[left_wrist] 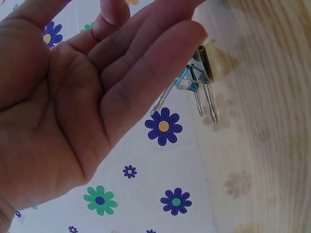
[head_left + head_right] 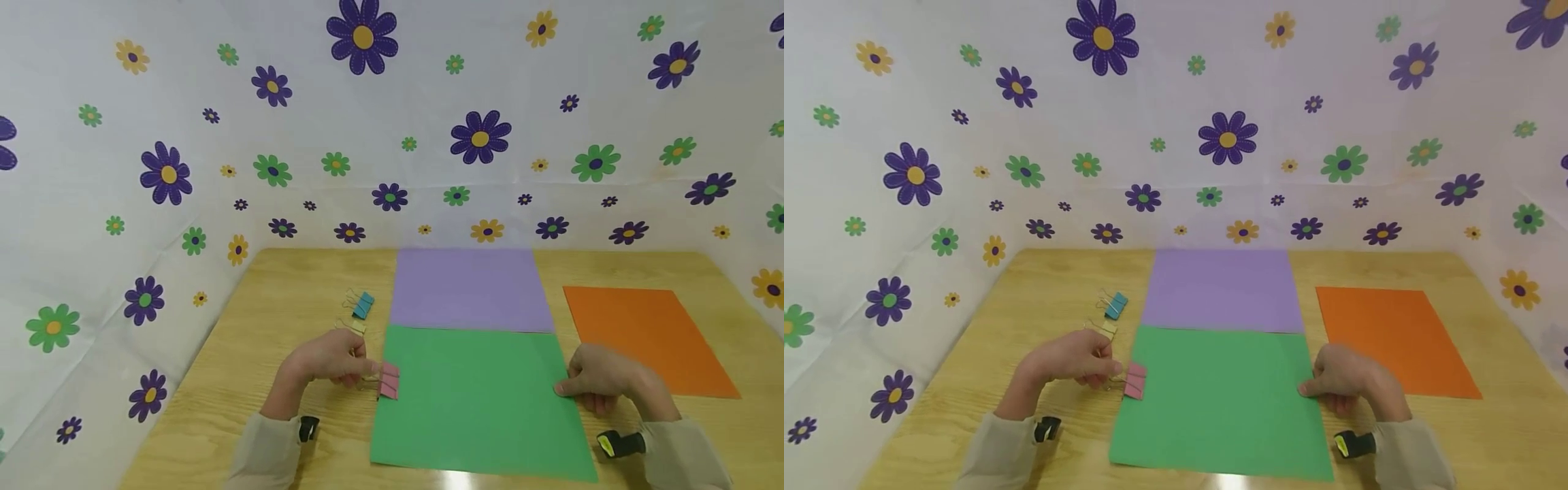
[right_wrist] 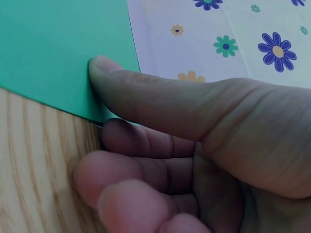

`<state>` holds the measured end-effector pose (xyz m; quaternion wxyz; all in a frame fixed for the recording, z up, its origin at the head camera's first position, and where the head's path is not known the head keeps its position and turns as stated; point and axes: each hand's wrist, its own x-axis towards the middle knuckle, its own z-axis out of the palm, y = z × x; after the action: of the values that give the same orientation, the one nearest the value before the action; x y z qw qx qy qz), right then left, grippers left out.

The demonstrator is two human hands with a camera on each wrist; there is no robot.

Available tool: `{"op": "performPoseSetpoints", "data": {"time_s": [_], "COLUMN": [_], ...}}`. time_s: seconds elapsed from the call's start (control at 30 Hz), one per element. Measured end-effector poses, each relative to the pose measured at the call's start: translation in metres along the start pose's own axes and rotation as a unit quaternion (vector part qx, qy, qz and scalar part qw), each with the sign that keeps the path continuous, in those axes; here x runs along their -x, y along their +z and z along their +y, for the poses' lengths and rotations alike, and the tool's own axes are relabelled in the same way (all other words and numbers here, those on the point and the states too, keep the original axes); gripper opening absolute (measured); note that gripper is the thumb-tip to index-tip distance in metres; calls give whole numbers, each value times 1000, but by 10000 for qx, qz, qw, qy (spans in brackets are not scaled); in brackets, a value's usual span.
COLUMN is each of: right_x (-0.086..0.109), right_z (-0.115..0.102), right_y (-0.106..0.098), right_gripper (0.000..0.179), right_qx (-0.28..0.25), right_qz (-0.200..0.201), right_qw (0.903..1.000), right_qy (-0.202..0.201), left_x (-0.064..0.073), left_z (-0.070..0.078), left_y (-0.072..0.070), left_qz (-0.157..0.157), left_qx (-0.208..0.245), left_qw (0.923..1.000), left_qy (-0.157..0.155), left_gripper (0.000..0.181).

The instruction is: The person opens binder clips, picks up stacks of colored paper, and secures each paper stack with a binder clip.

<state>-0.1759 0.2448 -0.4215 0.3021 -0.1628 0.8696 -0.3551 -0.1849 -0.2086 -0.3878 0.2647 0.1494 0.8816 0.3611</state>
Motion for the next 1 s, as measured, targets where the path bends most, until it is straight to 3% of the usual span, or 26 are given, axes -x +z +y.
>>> {"op": "performPoseSetpoints", "data": {"time_s": [0.3, 0.57, 0.7, 0.87, 1.0], "right_x": [3, 3, 3, -1, -5], "right_z": [7, -1, -6, -17, -35], "right_y": [4, 0, -3, -11, -17], "right_gripper": [38, 40, 43, 41, 35], "right_qx": [-196, -214, -396, -693, -820], "right_qz": [26, 218, 321, 570, 1034], "right_qw": [9997, 9995, 9983, 9940, 9891], "right_qy": [-117, -79, -296, -631, -649], "left_x": [1, 12, 14, 13, 14], "left_z": [-2, -3, -4, 0, 8], "left_y": [3, -8, -13, -19, -23], "left_qz": [-82, 92, 191, 228, 446], "left_qx": [147, 505, 590, 667, 849], "left_qw": [9999, 9986, 9980, 9975, 9953], "left_qy": [-29, -119, -121, 31, 166], "left_gripper": [33, 29, 30, 31, 31]}}
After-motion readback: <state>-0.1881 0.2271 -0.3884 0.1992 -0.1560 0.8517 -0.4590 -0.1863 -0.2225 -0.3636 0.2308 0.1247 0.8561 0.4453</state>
